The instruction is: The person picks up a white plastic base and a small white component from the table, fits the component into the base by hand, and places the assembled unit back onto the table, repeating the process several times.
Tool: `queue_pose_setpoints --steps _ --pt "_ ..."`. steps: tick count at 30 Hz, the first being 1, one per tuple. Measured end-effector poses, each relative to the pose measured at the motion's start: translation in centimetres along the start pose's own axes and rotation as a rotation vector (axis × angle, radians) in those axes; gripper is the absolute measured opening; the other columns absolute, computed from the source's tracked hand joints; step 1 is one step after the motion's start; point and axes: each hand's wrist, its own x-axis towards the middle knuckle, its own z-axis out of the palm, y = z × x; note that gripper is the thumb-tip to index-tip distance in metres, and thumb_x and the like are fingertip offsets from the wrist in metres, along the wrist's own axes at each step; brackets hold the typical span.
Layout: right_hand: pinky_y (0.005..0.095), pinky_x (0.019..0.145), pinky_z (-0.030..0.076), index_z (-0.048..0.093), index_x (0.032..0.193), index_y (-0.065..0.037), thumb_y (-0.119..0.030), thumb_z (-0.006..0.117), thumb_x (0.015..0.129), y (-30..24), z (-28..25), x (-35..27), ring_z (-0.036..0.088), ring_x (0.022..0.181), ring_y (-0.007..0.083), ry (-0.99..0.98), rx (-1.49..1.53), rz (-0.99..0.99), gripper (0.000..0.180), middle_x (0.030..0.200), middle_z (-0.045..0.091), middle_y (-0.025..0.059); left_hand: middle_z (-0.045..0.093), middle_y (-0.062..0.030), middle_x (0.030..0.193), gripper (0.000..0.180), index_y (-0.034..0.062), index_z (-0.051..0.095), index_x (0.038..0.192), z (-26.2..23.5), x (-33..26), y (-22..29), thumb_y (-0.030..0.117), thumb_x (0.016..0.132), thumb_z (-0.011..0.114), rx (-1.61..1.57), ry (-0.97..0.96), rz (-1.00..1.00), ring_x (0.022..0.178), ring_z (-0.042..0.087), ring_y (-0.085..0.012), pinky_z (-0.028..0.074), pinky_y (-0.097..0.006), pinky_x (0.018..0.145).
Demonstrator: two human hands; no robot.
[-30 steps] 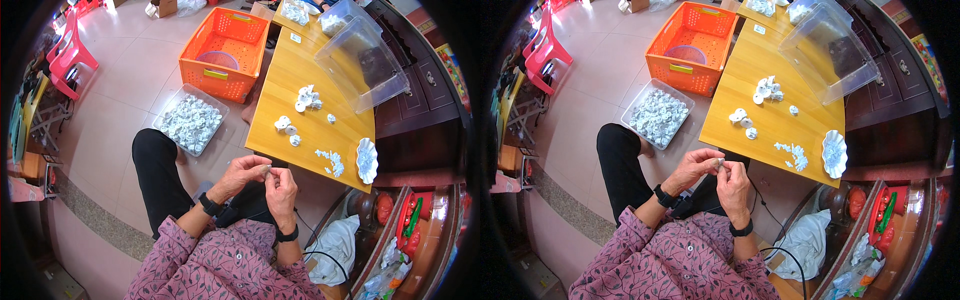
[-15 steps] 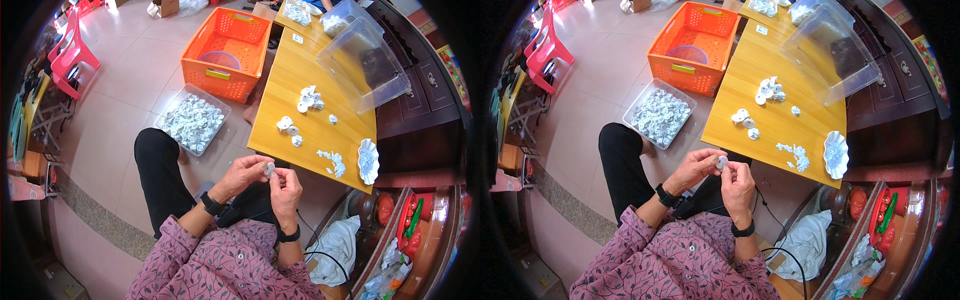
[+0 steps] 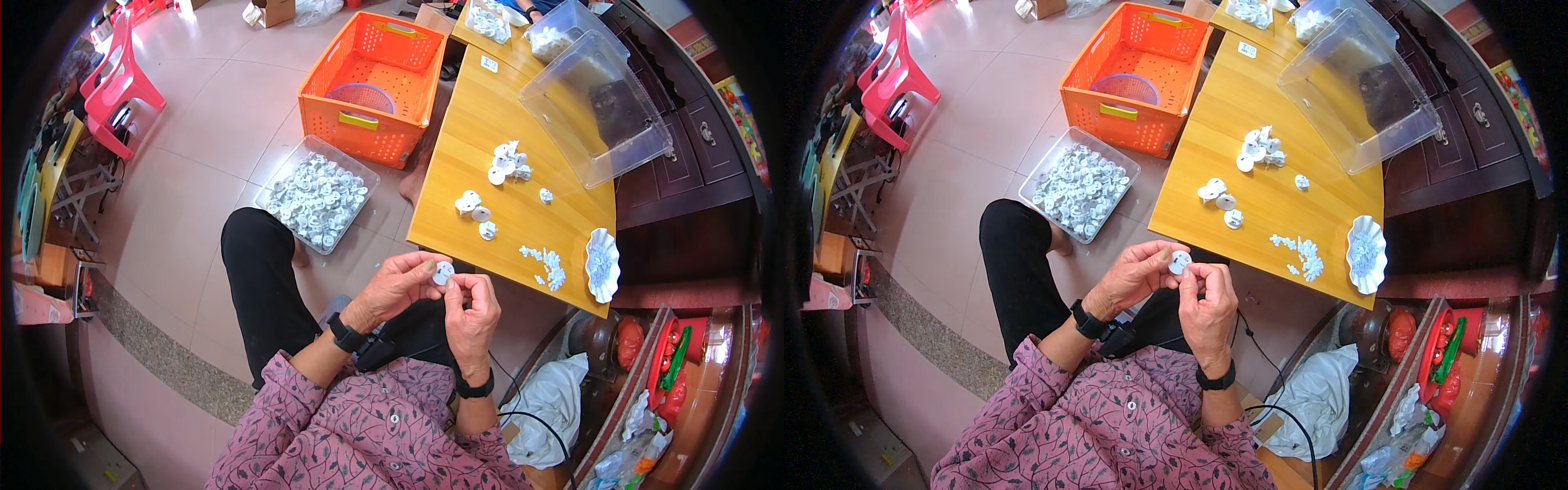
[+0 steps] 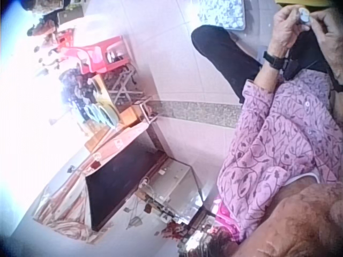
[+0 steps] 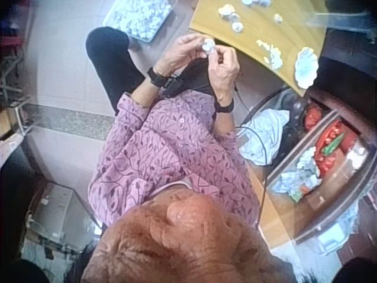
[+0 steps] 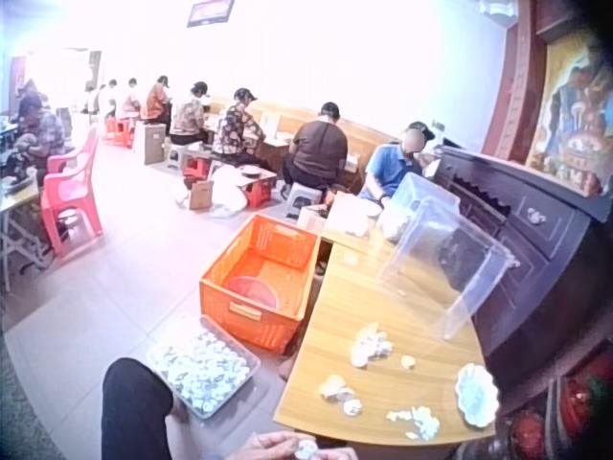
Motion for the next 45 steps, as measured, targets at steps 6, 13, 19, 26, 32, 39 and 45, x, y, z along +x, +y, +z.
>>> queue_pose_setpoints --steps 6,13,19,26,32,39,45 --pt "0.0312 0.057 0.051 0.058 0.09 0.0 0.001 0.065 0.087 0.0 0.0 0.1 0.062 0.065 0.0214 -0.018 -0.084 -0.044 0.008 0.083 0.058 0.0114 0.066 -0.0099 0.108 0.034 -0.0039 0.058 0.124 0.1 -0.1 -0.1 0.019 0.099 0.057 0.034 0.004 0.019 0.093 0.066 -0.0149 0.057 -0.027 0.082" --pt "0.0401 0.059 0.049 0.056 0.089 -0.003 0.0 0.067 0.084 0.4 -0.2 0.0 0.06 0.069 0.031 -0.041 -0.239 -0.103 0.012 0.082 0.056 0.0132 0.065 -0.0098 0.109 0.031 -0.0028 0.059 0.123 0.3 -0.1 -0.2 0.017 0.099 0.059 0.127 0.018 0.048 0.095 0.066 -0.0164 0.057 -0.031 0.084" --pt "0.0421 0.061 0.049 0.055 0.089 -0.003 -0.002 0.068 0.082 0.1 -0.3 0.2 0.06 0.072 0.0329 -0.076 -0.442 -0.216 0.015 0.08 0.054 0.0136 0.067 -0.0097 0.108 0.027 -0.003 0.062 0.119 1.0 -0.3 0.2 0.012 0.097 0.061 0.264 0.076 0.049 0.095 0.065 -0.015 0.056 -0.03 0.084" --pt "0.0423 0.062 0.05 0.055 0.091 -0.002 -0.003 0.067 0.084 -0.5 -0.3 0.7 0.061 0.074 0.0342 -0.123 -0.46 -0.266 0.014 0.081 0.055 0.0145 0.068 -0.0094 0.105 0.025 -0.0034 0.063 0.116 0.7 -0.6 0.9 0.01 0.096 0.062 0.481 0.067 0.12 0.091 0.065 -0.0142 0.056 -0.028 0.082" --pt "0.0362 0.06 0.05 0.058 0.094 0.0 0.0 0.065 0.087 -0.8 -0.5 0.6 0.062 0.069 0.0275 -0.136 -0.1 -0.04 0.011 0.086 0.059 0.0139 0.067 -0.0094 0.104 0.026 -0.0027 0.063 0.118 0.4 -0.5 0.8 0.013 0.097 0.062 0.251 0.089 0.074 0.086 0.066 -0.0135 0.057 -0.027 0.077" --pt "0.0371 0.061 0.05 0.057 0.093 0.0 0.001 0.065 0.087 -0.1 -0.5 0.5 0.062 0.07 0.0289 -0.117 -0.118 -0.079 0.01 0.085 0.059 0.0138 0.067 -0.0086 0.102 0.029 -0.0021 0.063 0.117 0.3 -0.5 0.9 0.017 0.096 0.063 0.179 0.083 0.069 0.082 0.065 -0.0129 0.057 -0.026 0.074" --pt "0.0421 0.063 0.049 0.053 0.091 -0.002 0.0 0.065 0.086 -0.1 -0.2 0.7 0.059 0.073 0.0337 -0.134 -0.231 -0.156 0.013 0.083 0.055 0.0141 0.068 -0.008 0.099 0.026 -0.0024 0.064 0.114 0.5 -0.5 0.9 0.015 0.095 0.065 0.221 0.119 0.057 0.08 0.065 -0.0113 0.057 -0.025 0.071"
